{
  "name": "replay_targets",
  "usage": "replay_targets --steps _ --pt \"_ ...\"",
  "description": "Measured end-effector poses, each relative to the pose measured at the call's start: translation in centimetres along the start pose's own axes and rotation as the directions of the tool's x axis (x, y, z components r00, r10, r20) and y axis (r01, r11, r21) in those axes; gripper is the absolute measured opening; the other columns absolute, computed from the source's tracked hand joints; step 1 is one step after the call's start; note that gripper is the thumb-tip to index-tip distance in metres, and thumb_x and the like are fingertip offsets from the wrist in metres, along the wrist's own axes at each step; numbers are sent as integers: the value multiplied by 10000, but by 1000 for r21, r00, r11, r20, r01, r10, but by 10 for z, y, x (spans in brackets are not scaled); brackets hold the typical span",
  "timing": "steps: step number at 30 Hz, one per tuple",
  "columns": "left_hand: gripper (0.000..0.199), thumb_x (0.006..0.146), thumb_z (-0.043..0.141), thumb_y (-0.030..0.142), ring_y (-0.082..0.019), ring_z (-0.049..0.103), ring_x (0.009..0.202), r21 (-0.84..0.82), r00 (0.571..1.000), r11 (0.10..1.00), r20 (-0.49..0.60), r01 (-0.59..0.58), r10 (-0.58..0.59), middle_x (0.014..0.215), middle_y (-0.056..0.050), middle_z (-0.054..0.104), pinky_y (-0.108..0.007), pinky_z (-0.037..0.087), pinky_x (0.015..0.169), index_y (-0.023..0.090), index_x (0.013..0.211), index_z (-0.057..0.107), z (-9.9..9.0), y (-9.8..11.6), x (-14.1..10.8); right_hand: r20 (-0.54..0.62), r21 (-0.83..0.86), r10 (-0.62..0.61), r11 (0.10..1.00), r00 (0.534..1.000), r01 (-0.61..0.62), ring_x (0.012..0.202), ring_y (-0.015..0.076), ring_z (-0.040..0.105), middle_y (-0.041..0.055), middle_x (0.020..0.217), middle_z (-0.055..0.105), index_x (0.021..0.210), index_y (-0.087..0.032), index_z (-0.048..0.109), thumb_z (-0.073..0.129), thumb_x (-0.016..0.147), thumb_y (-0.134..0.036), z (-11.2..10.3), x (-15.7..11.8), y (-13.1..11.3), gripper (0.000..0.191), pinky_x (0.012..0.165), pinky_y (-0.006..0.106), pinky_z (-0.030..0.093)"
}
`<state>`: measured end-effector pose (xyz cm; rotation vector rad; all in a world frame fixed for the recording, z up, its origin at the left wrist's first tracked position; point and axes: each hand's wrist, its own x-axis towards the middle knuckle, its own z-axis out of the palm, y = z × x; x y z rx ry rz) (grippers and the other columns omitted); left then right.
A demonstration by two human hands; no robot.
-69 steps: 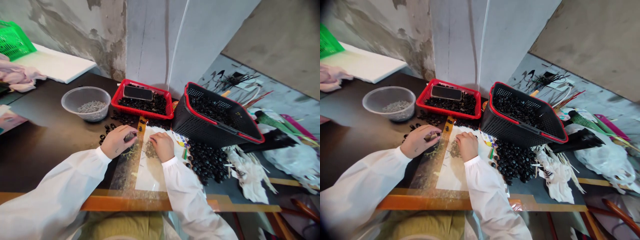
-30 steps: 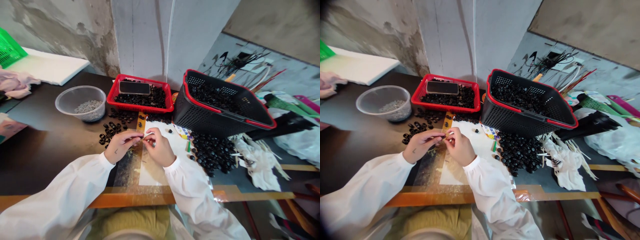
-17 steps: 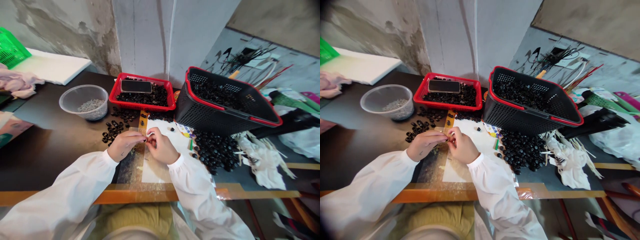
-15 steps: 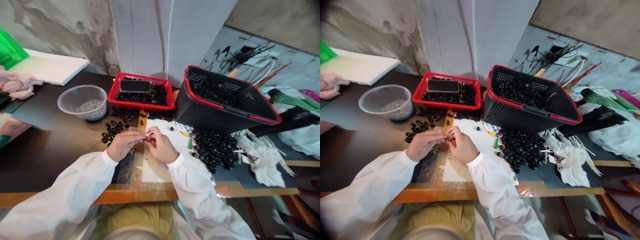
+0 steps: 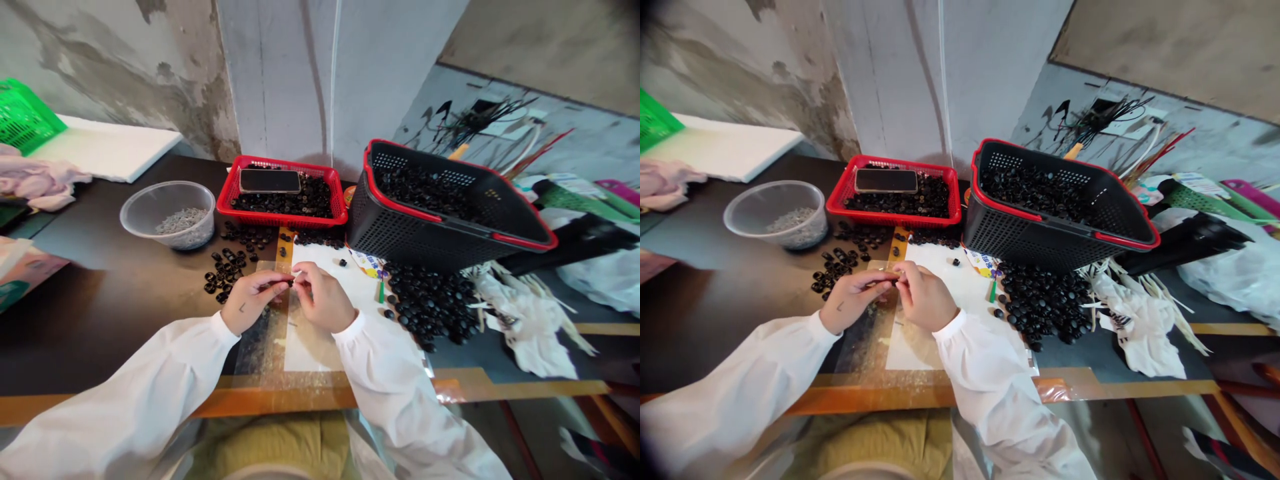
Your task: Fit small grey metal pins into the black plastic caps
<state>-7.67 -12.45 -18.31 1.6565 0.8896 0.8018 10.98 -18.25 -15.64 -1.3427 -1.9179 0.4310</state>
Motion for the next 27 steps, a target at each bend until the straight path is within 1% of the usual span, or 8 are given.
replay_targets --steps 4,11,14,17,19,21,24,27 --pt "278 831 723 434 -166 689 733 47 997 997 -33 -69 70 1018 -68 759 -257 586 661 220 991 798 -1 -3 -1 32 45 15 999 999 -17 804 204 667 46 857 680 1234 -205 445 445 917 -120 5 -1 1 328 730 305 514" --pt "458 772 758 478 -163 675 655 -294 988 944 -7 146 -155 854 -63 760 -290 593 615 156 1098 729 5 3 1 -30 55 20 998 999 -19 844 208 634 39 877 663 1249 -219 533 586 929 -282 1 1 2 330 787 337 516" --pt "578 784 758 462 -140 662 635 -418 983 890 58 183 -175 794 -39 728 -255 564 586 145 1246 617 7 9 1 -108 15 -39 999 993 41 957 237 629 64 968 685 1117 -242 663 680 883 -314 -2 5 0 246 874 395 514" --pt "588 799 742 471 -159 682 681 -392 982 901 106 187 -158 799 -35 720 -260 558 607 160 1269 576 4 11 2 -155 125 -64 989 986 83 1007 222 655 51 1015 727 1014 -257 711 670 893 -260 -1 6 -2 128 916 398 523" --pt "501 832 702 494 -181 692 734 -246 992 962 76 117 -101 864 -54 735 -287 563 652 175 1210 617 -4 11 4 -155 193 -26 980 988 56 984 205 678 42 1014 748 1021 -256 716 661 896 -234 0 5 -2 139 901 378 541" --pt "372 877 647 504 -196 679 784 72 999 997 -30 -32 34 915 -63 742 -317 551 723 203 1091 692 -17 10 8 -152 207 40 978 988 -8 923 193 697 41 997 756 1030 -249 721 664 887 -232 2 4 0 155 862 355 561" --pt "295 898 627 492 -248 630 886 652 924 744 -179 -145 337 961 -81 733 -373 493 815 233 950 758 -41 7 16 -158 166 103 983 982 -76 851 184 712 42 968 761 1023 -239 736 675 864 -228 4 3 3 170 822 331 581" --pt "321 886 631 512 -278 592 875 869 873 485 -158 -98 461 953 -101 719 -397 460 769 233 947 779 -56 0 23 -163 115 89 991 983 -71 890 190 728 37 996 780 1070 -262 751 677 869 -218 9 3 5 219 868 342 584"
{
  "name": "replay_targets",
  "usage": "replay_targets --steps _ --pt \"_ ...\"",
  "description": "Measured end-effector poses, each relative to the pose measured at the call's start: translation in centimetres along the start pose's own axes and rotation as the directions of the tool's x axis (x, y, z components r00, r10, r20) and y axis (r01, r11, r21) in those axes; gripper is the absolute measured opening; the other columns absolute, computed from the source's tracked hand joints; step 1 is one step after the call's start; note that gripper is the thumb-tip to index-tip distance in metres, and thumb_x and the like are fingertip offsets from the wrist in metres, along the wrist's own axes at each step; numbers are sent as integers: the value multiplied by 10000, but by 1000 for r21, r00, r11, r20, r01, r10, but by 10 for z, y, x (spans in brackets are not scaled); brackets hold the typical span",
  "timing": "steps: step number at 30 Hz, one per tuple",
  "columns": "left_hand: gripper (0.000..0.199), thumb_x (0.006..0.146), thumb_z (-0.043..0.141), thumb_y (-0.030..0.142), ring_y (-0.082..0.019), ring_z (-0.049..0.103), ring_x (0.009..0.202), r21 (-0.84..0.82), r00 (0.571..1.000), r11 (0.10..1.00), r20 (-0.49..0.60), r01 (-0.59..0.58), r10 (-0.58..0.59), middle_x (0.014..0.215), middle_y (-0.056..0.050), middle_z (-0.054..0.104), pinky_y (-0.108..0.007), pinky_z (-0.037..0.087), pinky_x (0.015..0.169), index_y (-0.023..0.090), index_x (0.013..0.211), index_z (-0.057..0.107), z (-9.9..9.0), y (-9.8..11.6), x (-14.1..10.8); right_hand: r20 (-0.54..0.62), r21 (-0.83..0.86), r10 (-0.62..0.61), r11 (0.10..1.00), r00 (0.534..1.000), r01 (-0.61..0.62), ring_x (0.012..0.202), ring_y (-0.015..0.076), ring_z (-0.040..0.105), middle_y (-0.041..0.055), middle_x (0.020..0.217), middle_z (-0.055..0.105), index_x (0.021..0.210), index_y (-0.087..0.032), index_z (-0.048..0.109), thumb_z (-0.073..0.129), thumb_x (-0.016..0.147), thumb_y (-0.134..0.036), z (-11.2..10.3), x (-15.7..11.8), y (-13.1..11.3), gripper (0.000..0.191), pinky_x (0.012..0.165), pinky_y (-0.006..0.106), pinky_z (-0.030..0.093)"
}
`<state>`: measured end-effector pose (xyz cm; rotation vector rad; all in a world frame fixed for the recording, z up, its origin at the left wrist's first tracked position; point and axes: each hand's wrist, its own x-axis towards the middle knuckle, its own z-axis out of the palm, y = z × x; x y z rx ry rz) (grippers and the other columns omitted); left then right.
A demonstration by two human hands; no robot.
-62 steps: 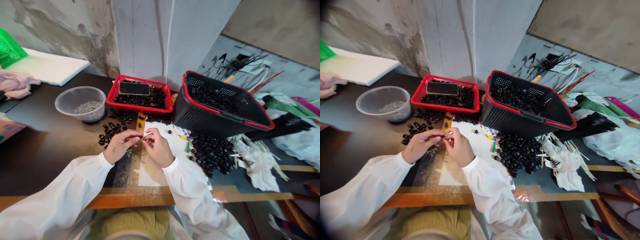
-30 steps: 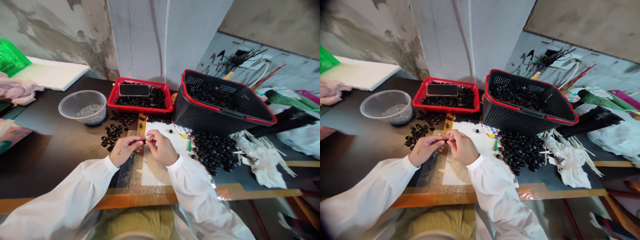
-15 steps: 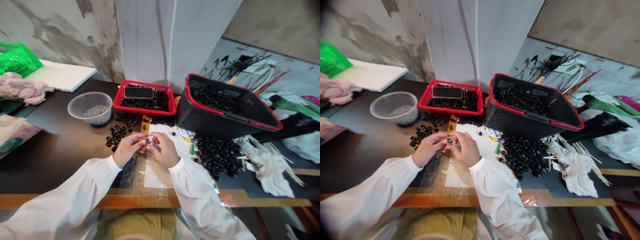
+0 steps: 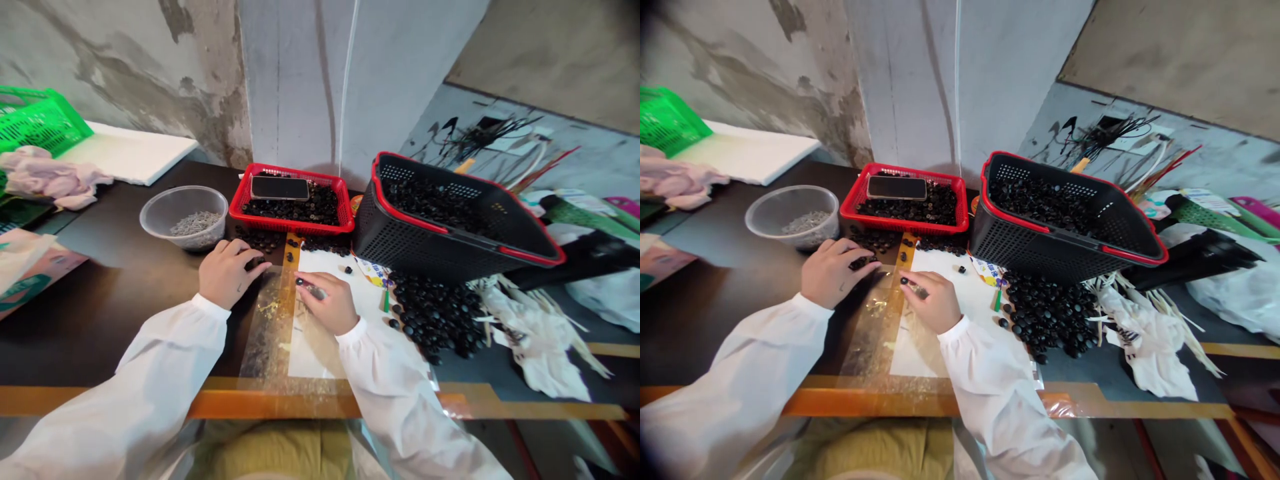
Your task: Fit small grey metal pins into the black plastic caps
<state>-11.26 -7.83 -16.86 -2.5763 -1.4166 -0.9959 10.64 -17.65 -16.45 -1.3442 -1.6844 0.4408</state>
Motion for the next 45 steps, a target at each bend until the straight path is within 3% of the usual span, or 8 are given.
replay_targets --steps 7,11,16,21,27,32,37,45 --pt "296 931 578 451 -282 591 837 63 990 996 131 -58 49 908 -102 733 -389 428 709 234 954 778 10 -10 2 -8 38 77 996 997 -77 952 195 747 -5 1068 783 1092 -309 758 716 862 -241 6 -3 0 243 899 338 592" --pt "310 947 565 450 -249 638 923 -259 981 966 181 -15 64 1014 -77 734 -362 478 835 232 1067 751 6 3 1 -43 -128 32 991 999 -37 920 202 741 28 1042 786 1096 -262 745 669 899 -260 5 -2 1 211 874 336 576" --pt "325 935 595 442 -174 656 885 -616 954 783 280 90 110 1065 -58 698 -257 528 765 241 1158 722 1 29 -7 23 -279 31 960 999 -23 944 222 721 39 1045 776 1070 -238 726 670 890 -232 6 -3 0 189 846 337 545" --pt "271 883 683 397 -146 639 786 -638 967 766 235 75 102 946 -42 691 -242 534 746 218 1078 741 3 37 -12 84 -363 68 931 994 -33 958 220 706 42 1052 768 1062 -248 713 676 890 -241 8 -3 -5 176 840 326 521" --pt "216 855 721 318 -125 626 748 -632 981 771 89 -79 173 974 -42 716 -251 543 760 212 1041 754 7 36 -14 145 -457 62 890 987 11 973 222 706 50 1080 767 1076 -219 708 614 938 -267 6 -5 -12 173 833 323 522" --pt "205 843 732 322 -117 632 698 -655 989 755 135 37 68 894 -25 730 -221 548 664 224 1019 767 4 40 -16 60 -254 12 967 998 3 998 190 721 45 1114 768 1099 -219 719 629 940 -252 5 -6 -10 186 910 291 531" --pt "258 810 772 339 -149 692 755 -778 967 582 249 237 -61 967 -61 763 -241 582 687 206 1031 778 3 40 -19 -94 65 20 998 995 -13 918 154 738 15 1031 782 1068 -232 738 722 873 -248 5 -5 -12 196 882 246 560" --pt "217 800 785 313 -160 701 826 -816 975 537 215 213 -60 1005 -65 760 -233 576 703 233 1001 801 4 40 -20 -123 95 -3 995 992 14 883 172 742 18 966 791 982 -228 764 767 832 -267 3 -6 -14 155 869 267 569"
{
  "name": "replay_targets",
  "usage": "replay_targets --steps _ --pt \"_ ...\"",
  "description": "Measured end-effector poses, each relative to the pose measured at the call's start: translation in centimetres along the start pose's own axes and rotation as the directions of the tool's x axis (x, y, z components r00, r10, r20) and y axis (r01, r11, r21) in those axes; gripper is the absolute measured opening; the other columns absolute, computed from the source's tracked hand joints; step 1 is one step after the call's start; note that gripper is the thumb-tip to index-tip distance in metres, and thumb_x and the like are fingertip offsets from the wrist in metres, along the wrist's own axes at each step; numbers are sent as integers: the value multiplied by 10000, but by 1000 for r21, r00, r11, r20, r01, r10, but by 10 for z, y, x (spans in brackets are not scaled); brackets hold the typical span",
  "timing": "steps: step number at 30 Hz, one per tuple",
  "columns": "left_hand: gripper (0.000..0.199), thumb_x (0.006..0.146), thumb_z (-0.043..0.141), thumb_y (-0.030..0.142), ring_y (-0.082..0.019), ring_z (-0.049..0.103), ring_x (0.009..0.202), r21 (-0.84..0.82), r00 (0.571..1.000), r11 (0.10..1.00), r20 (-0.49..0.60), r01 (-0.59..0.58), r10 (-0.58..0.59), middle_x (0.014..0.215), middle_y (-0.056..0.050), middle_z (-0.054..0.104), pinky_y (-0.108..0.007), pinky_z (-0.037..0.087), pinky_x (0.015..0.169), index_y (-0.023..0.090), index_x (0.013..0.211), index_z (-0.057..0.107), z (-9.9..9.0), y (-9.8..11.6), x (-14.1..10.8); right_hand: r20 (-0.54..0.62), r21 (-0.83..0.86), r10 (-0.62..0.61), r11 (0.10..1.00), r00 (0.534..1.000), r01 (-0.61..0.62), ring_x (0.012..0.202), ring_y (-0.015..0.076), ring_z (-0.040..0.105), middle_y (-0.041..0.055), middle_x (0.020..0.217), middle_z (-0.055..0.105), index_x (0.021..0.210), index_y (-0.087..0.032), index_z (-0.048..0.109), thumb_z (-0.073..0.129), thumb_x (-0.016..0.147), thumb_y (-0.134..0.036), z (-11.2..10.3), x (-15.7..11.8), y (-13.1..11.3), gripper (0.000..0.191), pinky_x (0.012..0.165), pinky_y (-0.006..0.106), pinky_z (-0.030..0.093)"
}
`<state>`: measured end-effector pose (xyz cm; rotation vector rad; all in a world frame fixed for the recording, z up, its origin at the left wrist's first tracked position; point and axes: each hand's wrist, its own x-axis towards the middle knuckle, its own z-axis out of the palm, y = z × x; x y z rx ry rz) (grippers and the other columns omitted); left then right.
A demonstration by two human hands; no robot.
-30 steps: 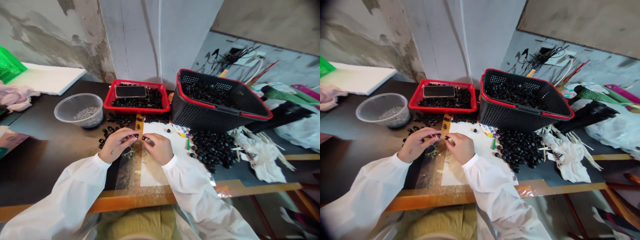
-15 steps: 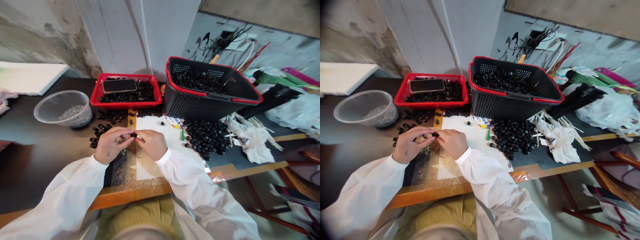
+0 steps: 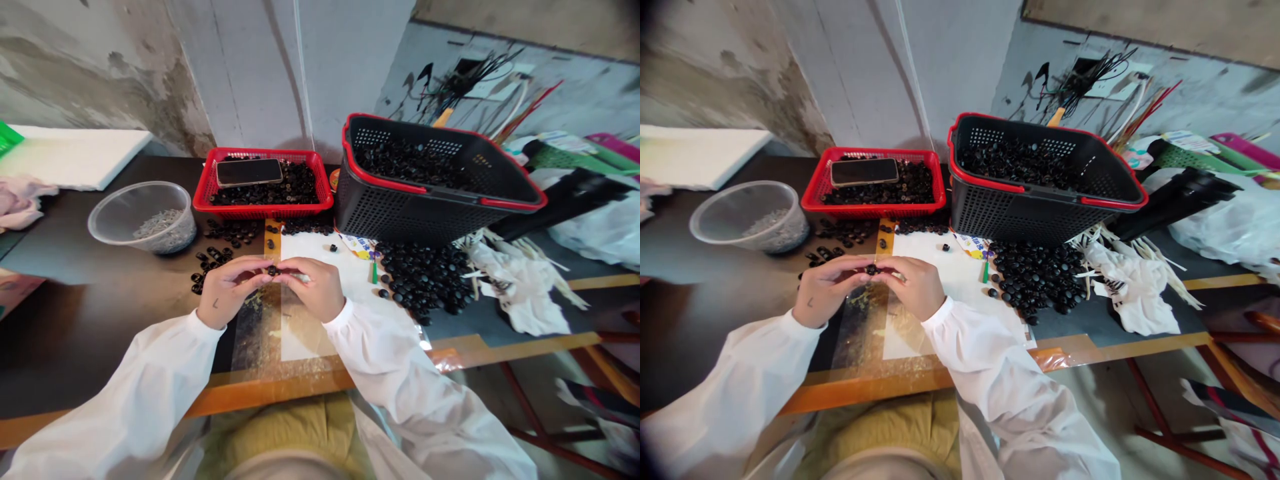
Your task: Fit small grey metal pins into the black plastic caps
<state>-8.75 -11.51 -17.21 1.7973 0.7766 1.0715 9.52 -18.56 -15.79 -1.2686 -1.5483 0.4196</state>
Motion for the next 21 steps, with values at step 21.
replay_targets --steps 21 --pt "239 797 784 329 -144 687 770 -19 999 999 -2 47 -47 1007 -62 760 -239 579 701 232 1015 798 0 0 0 -14 -57 -29 998 999 28 873 163 743 16 949 793 973 -230 759 763 837 -306 -1 1 -2 156 863 259 570"
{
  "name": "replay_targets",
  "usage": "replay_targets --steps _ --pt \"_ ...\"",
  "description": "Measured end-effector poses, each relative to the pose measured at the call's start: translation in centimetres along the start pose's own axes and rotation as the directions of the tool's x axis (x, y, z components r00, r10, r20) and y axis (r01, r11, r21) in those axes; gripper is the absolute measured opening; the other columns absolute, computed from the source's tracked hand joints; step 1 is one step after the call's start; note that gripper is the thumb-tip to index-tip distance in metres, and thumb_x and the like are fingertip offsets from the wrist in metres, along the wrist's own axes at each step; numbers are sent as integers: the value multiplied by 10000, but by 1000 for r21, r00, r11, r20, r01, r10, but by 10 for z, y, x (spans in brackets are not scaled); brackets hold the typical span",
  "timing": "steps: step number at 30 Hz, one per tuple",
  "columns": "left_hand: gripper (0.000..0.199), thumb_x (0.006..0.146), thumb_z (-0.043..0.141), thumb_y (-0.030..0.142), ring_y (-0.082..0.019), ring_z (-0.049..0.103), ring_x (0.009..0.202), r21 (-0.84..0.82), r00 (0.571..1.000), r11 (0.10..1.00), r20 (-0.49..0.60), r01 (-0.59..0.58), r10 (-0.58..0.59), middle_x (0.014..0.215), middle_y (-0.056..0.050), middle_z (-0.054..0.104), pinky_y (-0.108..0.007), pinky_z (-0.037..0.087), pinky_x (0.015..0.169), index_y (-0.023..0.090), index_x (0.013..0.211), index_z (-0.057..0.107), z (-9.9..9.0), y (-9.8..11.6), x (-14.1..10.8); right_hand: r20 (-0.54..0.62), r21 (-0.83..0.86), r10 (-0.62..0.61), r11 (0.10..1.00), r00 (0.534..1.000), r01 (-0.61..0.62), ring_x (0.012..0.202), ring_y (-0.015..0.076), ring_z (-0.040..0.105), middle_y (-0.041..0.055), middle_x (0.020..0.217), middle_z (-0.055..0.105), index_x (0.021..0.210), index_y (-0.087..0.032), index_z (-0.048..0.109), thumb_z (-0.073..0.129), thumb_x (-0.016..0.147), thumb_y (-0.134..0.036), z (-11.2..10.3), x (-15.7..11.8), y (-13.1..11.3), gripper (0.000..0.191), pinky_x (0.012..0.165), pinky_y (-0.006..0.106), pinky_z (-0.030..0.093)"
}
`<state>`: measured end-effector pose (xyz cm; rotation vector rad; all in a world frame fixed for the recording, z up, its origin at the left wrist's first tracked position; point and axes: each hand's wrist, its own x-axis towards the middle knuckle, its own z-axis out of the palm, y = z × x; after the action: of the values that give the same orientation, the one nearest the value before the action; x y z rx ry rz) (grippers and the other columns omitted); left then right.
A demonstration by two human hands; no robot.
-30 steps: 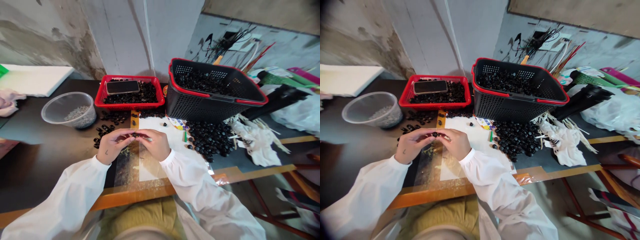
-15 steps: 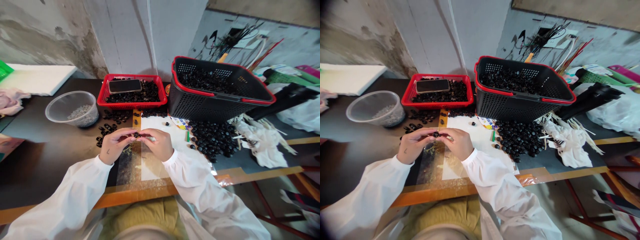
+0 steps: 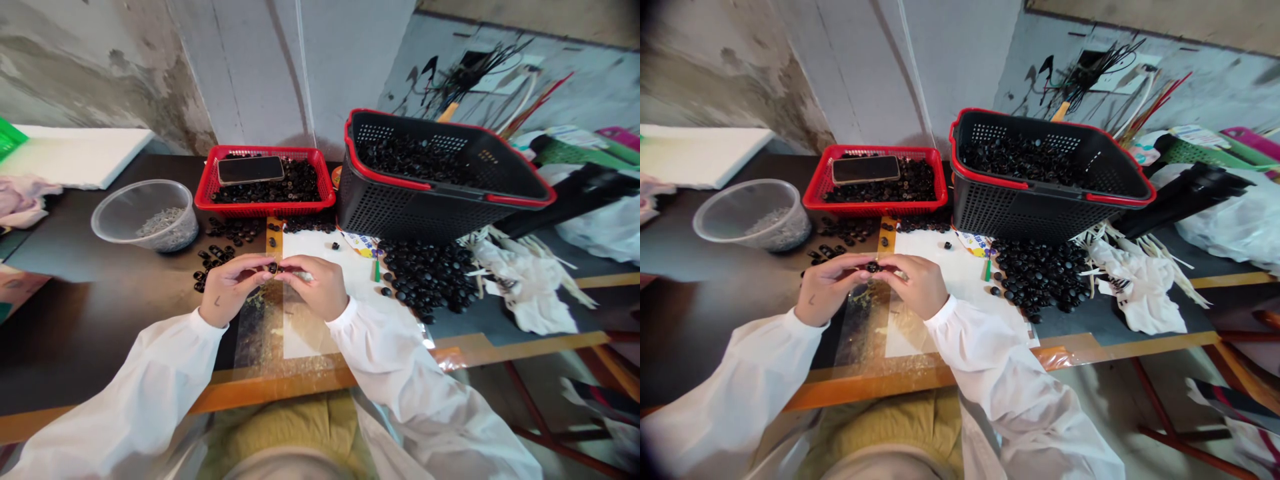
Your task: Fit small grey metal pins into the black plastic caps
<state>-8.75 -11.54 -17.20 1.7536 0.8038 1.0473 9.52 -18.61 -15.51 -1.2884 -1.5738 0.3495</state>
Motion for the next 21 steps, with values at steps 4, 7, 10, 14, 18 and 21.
replay_targets --steps 4,7,10,14,18,21 --pt "238 789 789 340 -169 700 818 -13 1000 1000 8 0 0 1020 -72 763 -255 581 714 229 999 803 0 0 -1 13 37 40 998 999 -40 872 165 739 21 935 792 956 -229 764 749 850 -310 0 0 0 134 874 266 567" --pt "233 775 800 350 -185 704 846 -13 1000 1000 1 6 -6 985 -71 771 -274 580 750 232 977 810 1 -2 -3 31 146 128 981 991 -131 843 168 735 21 904 785 937 -229 759 750 841 -320 0 1 -1 133 843 276 578" --pt "253 756 809 379 -167 679 711 -25 998 998 -21 65 -65 879 -64 772 -271 568 653 223 954 815 4 -5 -5 60 299 239 922 969 -245 768 165 718 18 844 764 846 -212 738 771 799 -364 2 1 -3 163 766 284 590" --pt "251 765 797 393 -126 596 557 -107 996 990 -21 86 -89 708 -38 720 -246 505 522 211 936 818 9 -7 -7 96 429 355 828 930 -361 723 168 693 10 750 727 739 -196 689 803 730 -429 5 1 -3 260 694 286 578" --pt "238 764 805 372 -117 603 580 -124 995 989 -37 85 -90 783 -47 738 -240 503 534 220 946 817 10 -8 -9 160 488 398 763 903 -423 691 157 664 1 721 703 709 -193 656 849 651 -460 8 2 3 335 683 286 552" --pt "246 752 817 368 -141 648 657 -97 994 991 -53 94 -100 849 -59 755 -251 534 590 228 954 816 10 -10 -11 185 503 414 739 891 -448 669 144 639 -6 707 690 688 -190 639 866 628 -445 8 3 6 346 687 284 530"
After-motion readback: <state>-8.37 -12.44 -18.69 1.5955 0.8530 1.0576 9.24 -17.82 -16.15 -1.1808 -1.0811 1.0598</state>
